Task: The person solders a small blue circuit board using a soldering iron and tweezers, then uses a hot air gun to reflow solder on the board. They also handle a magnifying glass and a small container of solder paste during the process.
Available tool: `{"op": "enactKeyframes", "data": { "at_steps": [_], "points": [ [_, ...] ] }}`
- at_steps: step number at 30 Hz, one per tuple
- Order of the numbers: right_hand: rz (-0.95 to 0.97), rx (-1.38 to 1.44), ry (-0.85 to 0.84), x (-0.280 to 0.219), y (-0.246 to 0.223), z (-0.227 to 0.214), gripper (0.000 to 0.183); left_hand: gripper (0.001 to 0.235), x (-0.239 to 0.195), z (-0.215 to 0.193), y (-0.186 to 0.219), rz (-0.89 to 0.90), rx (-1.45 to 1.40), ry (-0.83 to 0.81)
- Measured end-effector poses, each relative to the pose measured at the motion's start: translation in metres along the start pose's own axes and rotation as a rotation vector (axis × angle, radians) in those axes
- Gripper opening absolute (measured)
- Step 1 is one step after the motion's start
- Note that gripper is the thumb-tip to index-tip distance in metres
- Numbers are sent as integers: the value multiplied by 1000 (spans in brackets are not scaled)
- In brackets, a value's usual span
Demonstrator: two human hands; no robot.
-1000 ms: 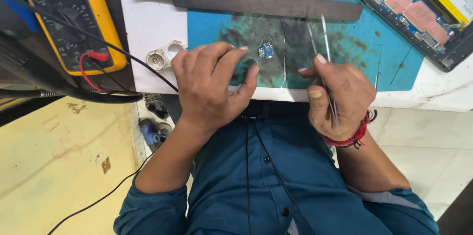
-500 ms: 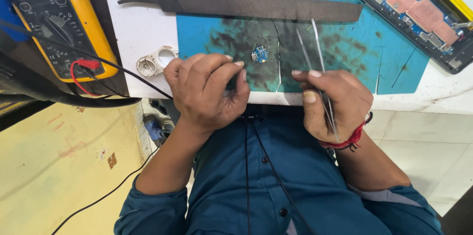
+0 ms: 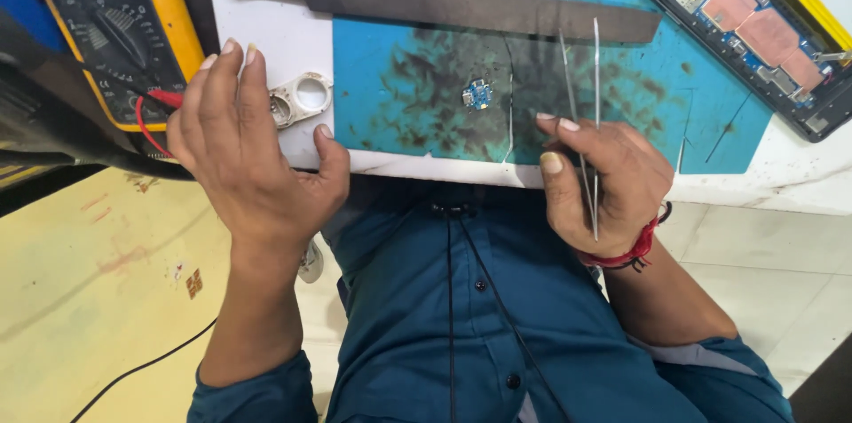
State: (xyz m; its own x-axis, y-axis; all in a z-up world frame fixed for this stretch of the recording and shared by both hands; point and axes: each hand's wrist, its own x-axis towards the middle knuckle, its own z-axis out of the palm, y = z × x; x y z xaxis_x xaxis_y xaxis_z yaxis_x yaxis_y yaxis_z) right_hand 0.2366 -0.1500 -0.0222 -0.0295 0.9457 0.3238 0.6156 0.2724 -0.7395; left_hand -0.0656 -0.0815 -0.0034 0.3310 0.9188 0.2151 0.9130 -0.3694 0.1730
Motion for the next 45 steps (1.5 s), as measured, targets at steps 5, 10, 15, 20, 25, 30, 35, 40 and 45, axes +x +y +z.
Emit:
{"op": "enactKeyframes", "data": {
  "at_steps": [5,10,15,20,25,30,35,40,45],
  "points": [
    [-20,-7,17,-2,0,2,29,54,-10,1,-8,-39,12,-47],
    [-13,-29,19,-2,-1,3,25,40,-10,2,-9,-14,-30,7],
    [21,57,3,3,-9,6,23,45,-9,21,31,70,-259,79],
    [43,114,-39,9,-17,13,27,47,-6,42,60,115,-415,120],
    [-5,65,-87,14,-14,15,33,47,0,51,65,143,-373,227],
    [-20,74,-92,15,-11,15,36,49,0,56,64,156,-355,235],
    [-39,78,-109,17,-10,14,37,48,0,60,65,156,-344,252],
    [-68,68,-137,19,-10,13,39,48,0,62,66,139,-339,267],
    [-79,81,-126,19,-9,15,39,49,0,63,66,142,-335,272]
  ]
}}
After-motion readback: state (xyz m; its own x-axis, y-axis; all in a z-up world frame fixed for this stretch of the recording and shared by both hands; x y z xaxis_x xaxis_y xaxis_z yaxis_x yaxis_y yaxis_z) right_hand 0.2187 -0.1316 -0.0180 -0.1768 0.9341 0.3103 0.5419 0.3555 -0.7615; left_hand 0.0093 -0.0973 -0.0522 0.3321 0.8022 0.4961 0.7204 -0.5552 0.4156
